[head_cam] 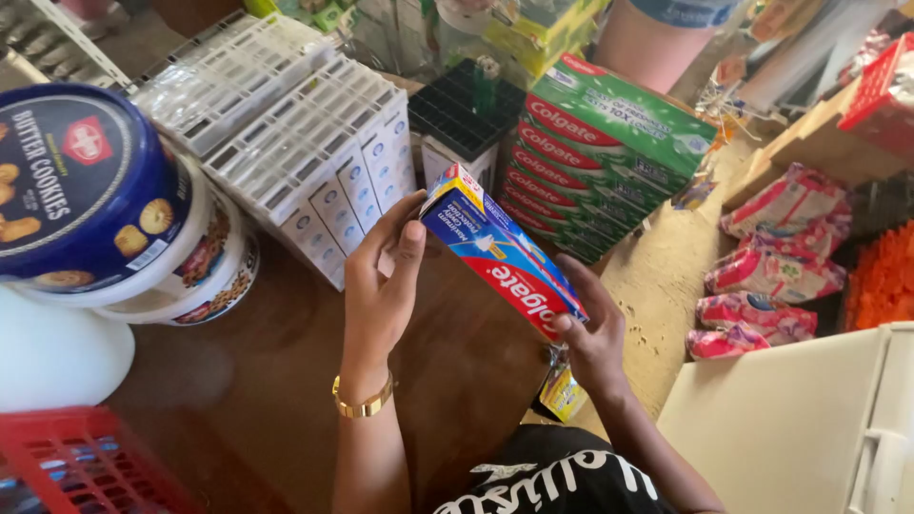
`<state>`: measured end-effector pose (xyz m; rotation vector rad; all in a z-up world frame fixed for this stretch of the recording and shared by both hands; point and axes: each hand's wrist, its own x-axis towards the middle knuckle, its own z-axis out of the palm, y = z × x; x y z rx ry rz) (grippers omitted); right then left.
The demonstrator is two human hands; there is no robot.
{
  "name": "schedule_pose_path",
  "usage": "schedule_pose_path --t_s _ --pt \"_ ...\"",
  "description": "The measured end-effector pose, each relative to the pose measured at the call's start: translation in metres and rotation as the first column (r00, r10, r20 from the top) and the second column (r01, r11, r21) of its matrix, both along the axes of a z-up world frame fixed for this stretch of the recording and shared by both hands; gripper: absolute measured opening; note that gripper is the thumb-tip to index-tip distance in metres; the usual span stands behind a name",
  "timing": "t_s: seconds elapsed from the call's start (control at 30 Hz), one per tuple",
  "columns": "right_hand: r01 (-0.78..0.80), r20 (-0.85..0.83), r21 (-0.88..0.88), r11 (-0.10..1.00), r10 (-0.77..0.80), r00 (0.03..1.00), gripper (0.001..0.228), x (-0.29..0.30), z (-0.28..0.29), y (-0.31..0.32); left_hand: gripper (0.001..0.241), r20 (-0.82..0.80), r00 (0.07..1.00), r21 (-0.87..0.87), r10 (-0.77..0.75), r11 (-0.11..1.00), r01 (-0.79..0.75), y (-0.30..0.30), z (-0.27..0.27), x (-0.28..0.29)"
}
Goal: Stacking boxes of toothpaste into a pile on a table after picking them up from a freezer surface.
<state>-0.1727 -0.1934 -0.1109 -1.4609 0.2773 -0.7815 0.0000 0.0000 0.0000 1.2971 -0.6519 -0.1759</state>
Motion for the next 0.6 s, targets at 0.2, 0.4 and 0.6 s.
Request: schedule_pose_path --t_s 0.2,0.4,0.6 --pt "0.011 -0.078 0.245 0.969 0.008 0.997 0.085 -0.009 -0.005 -0.014 0.044 0.053 0.998 0.056 -0.037 0.998 0.034 -0.020 -0.018 0.006" --pt "0.087 -0.198 0.061 0.994 -0.074 0.978 0.070 -0.025 0.002 -0.022 0.042 0.078 0.992 0.562 0.098 0.818 -0.125 -0.028 -0.042 0.021" --pt "-0.032 -0.133 0.453 0.891 0.103 0.986 0.059 -0.031 -0.020 -0.028 0.051 0.083 0.993 0.263 -0.085 0.963 0.060 -0.039 -0.043 0.017"
